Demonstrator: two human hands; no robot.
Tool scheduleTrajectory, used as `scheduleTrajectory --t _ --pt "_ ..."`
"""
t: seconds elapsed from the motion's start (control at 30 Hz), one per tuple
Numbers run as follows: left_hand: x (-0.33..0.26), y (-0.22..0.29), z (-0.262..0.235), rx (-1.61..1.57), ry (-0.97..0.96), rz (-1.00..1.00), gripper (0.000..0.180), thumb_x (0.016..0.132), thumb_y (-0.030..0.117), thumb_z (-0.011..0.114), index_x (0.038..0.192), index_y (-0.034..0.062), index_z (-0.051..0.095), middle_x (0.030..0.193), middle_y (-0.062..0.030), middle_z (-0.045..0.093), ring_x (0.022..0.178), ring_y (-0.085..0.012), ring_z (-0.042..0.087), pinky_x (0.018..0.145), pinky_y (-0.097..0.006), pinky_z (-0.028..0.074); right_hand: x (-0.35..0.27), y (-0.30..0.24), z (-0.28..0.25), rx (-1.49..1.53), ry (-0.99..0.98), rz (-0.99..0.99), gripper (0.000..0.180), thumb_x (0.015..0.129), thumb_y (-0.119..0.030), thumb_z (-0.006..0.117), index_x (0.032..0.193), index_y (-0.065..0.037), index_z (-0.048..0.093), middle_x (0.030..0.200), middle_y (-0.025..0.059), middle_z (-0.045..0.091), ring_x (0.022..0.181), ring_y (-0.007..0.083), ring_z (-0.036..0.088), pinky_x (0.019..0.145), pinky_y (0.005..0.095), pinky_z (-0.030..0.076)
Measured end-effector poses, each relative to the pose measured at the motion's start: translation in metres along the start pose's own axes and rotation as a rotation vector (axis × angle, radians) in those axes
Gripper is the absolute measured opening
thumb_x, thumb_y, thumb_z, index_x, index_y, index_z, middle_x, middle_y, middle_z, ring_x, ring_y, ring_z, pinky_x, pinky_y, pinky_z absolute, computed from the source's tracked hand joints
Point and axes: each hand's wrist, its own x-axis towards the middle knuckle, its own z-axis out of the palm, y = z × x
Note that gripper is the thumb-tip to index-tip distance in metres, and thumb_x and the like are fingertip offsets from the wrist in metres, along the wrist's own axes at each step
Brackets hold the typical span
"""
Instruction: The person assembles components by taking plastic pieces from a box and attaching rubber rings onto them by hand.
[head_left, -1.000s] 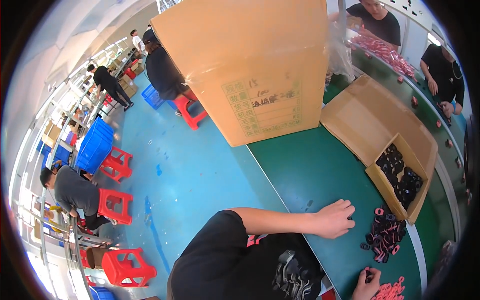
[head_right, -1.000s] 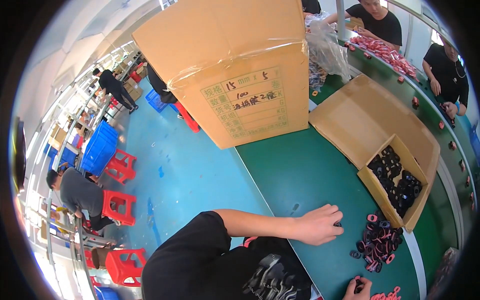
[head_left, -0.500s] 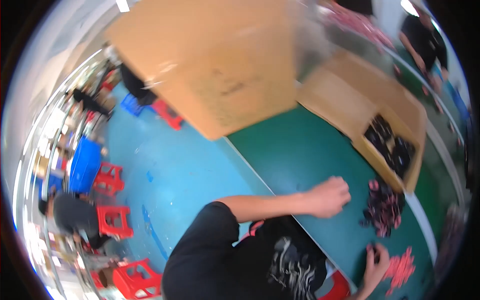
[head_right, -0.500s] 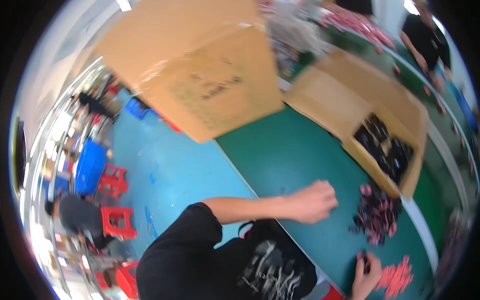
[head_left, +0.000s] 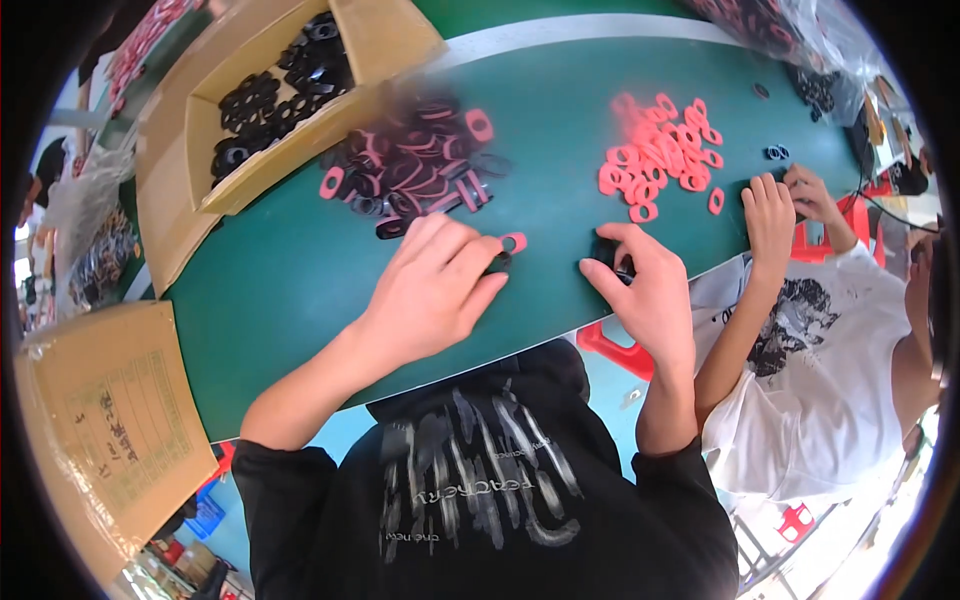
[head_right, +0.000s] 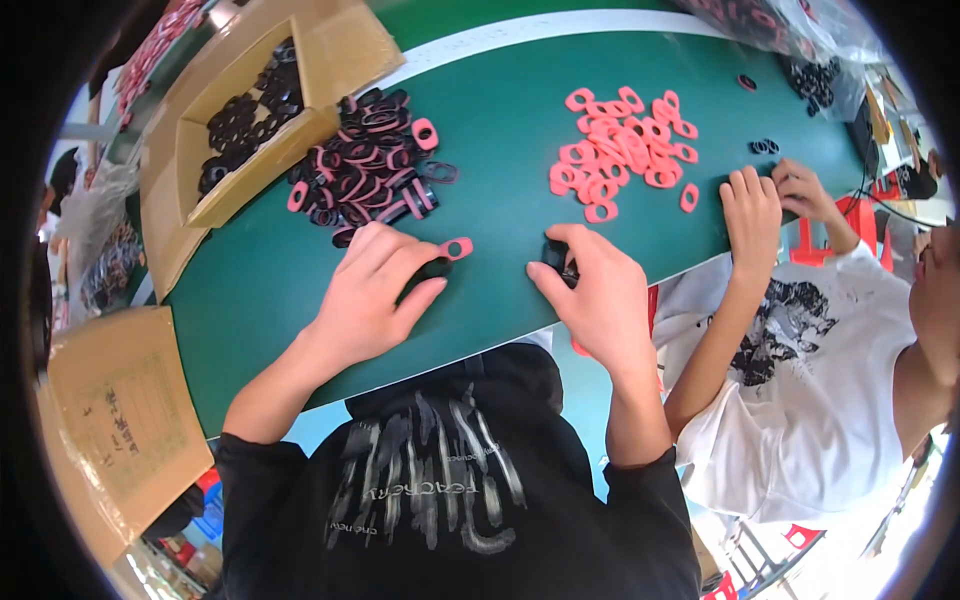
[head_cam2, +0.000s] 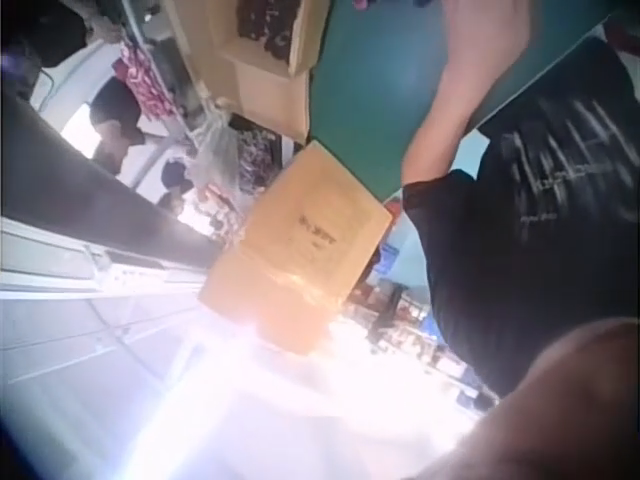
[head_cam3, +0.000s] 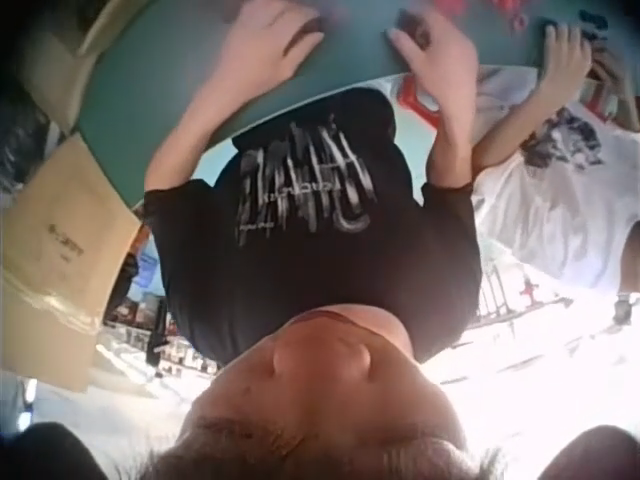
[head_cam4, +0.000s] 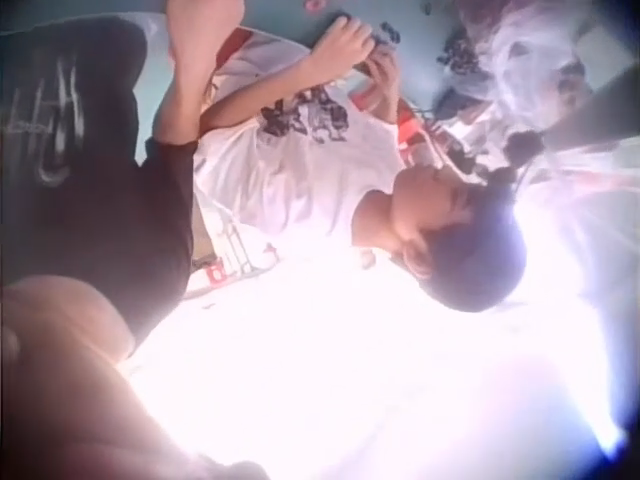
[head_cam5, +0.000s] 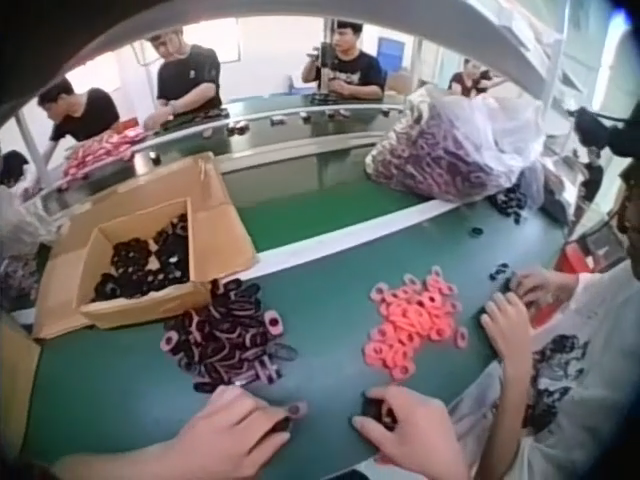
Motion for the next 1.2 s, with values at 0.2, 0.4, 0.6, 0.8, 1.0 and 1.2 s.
scheduleTrajectory --t 0.2,0.4,0.6,0.8,1.0,1.2 --pt "0.020 -0.002 0.028 0.165 0.002 0.029 0.030 0.077 0.006 0.083 0.102 0.0021 0.067 0.094 -0.0102 0.059 0.088 -0.0318 0.056 0.080 -0.042 0.047 0.005 0.010 -0.012 0.031 -0.148 -0.022 0.037 0.084 -0.016 0.078 0.118 -0.006 0.068 0.083 0.0088 0.064 0.074 0.0266 0.066 0.070 0.0380 0.053" --pt "0.019 -0.003 0.023 0.124 -0.023 -0.027 0.027 0.078 0.005 0.081 0.101 0.0009 0.067 0.091 -0.0106 0.057 0.088 -0.0319 0.056 0.080 -0.043 0.047 0.006 0.017 -0.021 0.123 -0.176 -0.087 0.038 0.083 -0.005 0.072 0.121 -0.008 0.068 0.080 0.0076 0.061 0.072 0.0258 0.063 0.067 0.0368 0.052" --pt "0.023 0.003 0.012 0.116 -0.093 -0.089 0.023 0.079 0.002 0.078 0.097 0.0005 0.066 0.090 -0.0114 0.057 0.088 -0.0323 0.057 0.080 -0.043 0.048 0.007 0.015 -0.017 0.066 -0.162 -0.129 0.042 0.081 -0.001 0.074 0.122 -0.002 0.067 0.080 0.0080 0.057 0.070 0.0219 0.059 0.067 0.0331 0.050" --pt "0.026 0.003 0.015 0.056 -0.109 -0.070 0.019 0.079 0.002 0.078 0.094 0.0011 0.065 0.089 -0.0114 0.055 0.087 -0.0314 0.057 0.077 -0.042 0.049 0.007 0.005 -0.014 -0.016 -0.159 0.008 0.035 0.081 -0.010 0.076 0.115 -0.007 0.067 0.081 0.0082 0.066 0.070 0.0261 0.066 0.064 0.0378 0.052" --pt "0.027 0.004 0.009 0.040 -0.154 -0.118 0.017 0.081 0.002 0.077 0.091 0.0008 0.063 0.090 -0.0127 0.056 0.086 -0.0329 0.059 0.076 -0.044 0.051 0.007 0.006 -0.014 0.041 -0.098 -0.063 0.038 0.080 -0.013 0.079 0.115 -0.008 0.069 0.079 0.0063 0.066 0.068 0.0244 0.067 0.062 0.0377 0.051" --pt "0.032 0.010 0.004 0.093 -0.350 -0.212 0.016 0.087 0.006 0.071 0.091 0.0006 0.057 0.092 -0.0155 0.056 0.075 -0.0370 0.065 0.063 -0.048 0.055 0.008 0.006 -0.013 0.008 -0.085 -0.109 0.032 0.081 -0.013 0.079 0.111 -0.010 0.071 0.078 0.0038 0.064 0.067 0.0211 0.066 0.058 0.0340 0.050"
